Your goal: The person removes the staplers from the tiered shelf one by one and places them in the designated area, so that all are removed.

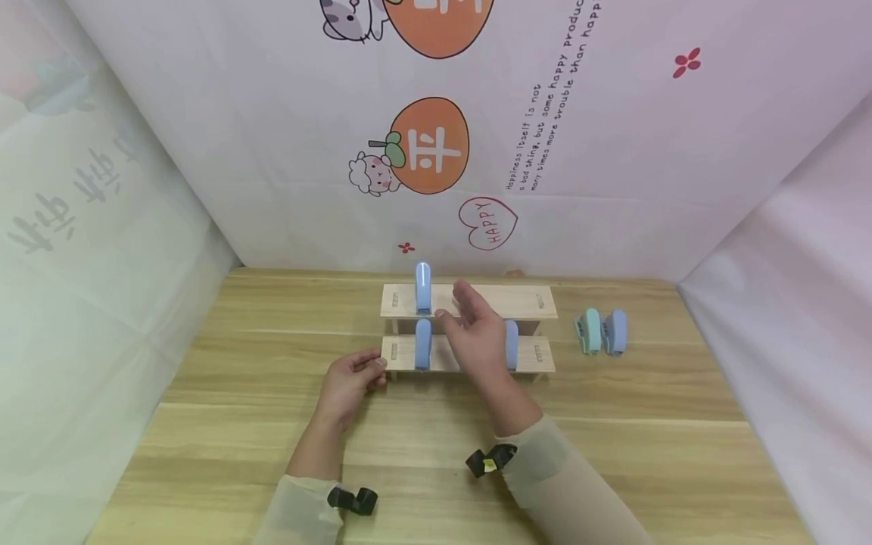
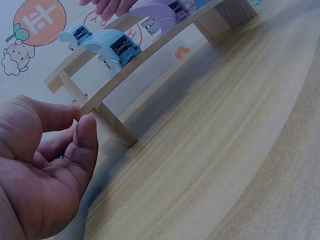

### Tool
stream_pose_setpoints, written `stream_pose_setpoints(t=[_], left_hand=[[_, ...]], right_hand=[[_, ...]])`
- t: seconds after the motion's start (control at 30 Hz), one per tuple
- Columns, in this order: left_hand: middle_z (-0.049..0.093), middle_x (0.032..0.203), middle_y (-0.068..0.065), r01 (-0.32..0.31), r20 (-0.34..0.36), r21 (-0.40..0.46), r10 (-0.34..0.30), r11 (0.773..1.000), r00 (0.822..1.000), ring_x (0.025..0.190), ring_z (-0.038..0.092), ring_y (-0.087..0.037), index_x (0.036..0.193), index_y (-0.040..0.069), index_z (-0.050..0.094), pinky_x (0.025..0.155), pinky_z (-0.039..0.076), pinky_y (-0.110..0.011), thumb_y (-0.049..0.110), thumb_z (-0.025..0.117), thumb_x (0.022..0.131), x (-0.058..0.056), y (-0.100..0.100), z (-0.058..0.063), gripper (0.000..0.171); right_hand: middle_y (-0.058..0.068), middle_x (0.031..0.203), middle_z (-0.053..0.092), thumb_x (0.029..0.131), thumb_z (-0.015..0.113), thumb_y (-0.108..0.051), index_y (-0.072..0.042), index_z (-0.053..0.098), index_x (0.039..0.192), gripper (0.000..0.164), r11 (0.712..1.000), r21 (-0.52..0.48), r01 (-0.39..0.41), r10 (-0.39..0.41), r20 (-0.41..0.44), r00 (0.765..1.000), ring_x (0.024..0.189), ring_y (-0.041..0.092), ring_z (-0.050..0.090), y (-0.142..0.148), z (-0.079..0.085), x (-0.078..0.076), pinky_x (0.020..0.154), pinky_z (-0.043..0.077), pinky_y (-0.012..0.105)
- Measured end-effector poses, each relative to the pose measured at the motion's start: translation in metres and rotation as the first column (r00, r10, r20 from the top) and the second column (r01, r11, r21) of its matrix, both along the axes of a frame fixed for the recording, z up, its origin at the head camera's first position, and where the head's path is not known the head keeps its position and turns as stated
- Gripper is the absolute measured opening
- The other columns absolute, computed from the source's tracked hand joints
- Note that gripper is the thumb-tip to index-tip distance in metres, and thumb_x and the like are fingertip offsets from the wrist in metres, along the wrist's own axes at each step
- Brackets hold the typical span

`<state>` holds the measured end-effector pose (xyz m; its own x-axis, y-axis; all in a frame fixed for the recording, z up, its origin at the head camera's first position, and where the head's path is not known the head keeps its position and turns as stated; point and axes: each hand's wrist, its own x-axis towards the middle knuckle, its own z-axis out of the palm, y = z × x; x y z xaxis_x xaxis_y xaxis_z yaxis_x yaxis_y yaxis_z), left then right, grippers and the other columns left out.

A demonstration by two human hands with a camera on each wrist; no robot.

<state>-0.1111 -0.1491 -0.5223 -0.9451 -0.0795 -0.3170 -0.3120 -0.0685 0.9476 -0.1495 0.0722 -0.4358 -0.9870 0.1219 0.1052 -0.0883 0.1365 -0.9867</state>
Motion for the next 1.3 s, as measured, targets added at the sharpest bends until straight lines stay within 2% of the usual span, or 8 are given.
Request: stream_pose_setpoints(t=[0.3, 0.53, 0.93, 1.3], left_hand=[[0.071, 0.112, -0.016, 0.007, -0.008, 0.005, -0.007, 1.000, 1.000, 0.092, 0.071, -0.025, 0.130, -0.004, 0.066, 0.082, 0.064, -0.030, 0.008, 0.072, 0.098, 0.000, -0.001, 0.002, 0.035], [0.072, 0.108, -0.017, 0.000, -0.011, 0.017, 0.000, 1.000, 1.000, 0.087, 0.071, -0.022, 0.129, -0.005, 0.066, 0.078, 0.064, -0.028, 0.007, 0.072, 0.098, 0.001, -0.001, 0.001, 0.034], [0.071, 0.113, -0.019, 0.015, -0.024, 0.028, -0.015, 0.999, 1.000, 0.093, 0.071, -0.025, 0.130, -0.004, 0.066, 0.082, 0.064, -0.028, 0.011, 0.074, 0.098, 0.001, -0.002, -0.002, 0.036], [0.070, 0.113, -0.018, 0.015, -0.026, 0.030, -0.014, 0.999, 1.000, 0.095, 0.070, -0.026, 0.130, -0.004, 0.066, 0.084, 0.064, -0.030, 0.009, 0.073, 0.098, 0.002, -0.002, 0.000, 0.035]], right_hand=[[0.002, 0.152, 0.056, 0.093, 0.076, -0.016, -0.010, 0.053, 0.151, 0.062, 0.998, 0.059, -0.033, 0.034, -0.012, 0.999, 0.140, 0.017, 0.051, -0.007, 0.005, -0.001, 0.113, 0.046, 0.030], [0.001, 0.153, 0.054, 0.095, 0.075, -0.018, -0.015, 0.052, 0.153, 0.062, 0.995, 0.097, -0.034, 0.032, 0.018, 0.999, 0.142, 0.019, 0.049, -0.016, 0.007, -0.005, 0.115, 0.045, 0.032], [0.008, 0.153, 0.054, 0.094, 0.074, -0.012, -0.008, 0.051, 0.152, 0.062, 0.991, 0.123, -0.050, 0.055, -0.039, 0.998, 0.143, 0.021, 0.048, -0.024, 0.007, -0.011, 0.117, 0.041, 0.030], [0.009, 0.154, 0.053, 0.095, 0.074, -0.012, -0.007, 0.051, 0.152, 0.062, 0.990, 0.126, -0.069, 0.073, -0.024, 0.997, 0.143, 0.023, 0.048, -0.031, 0.008, -0.017, 0.116, 0.042, 0.030]])
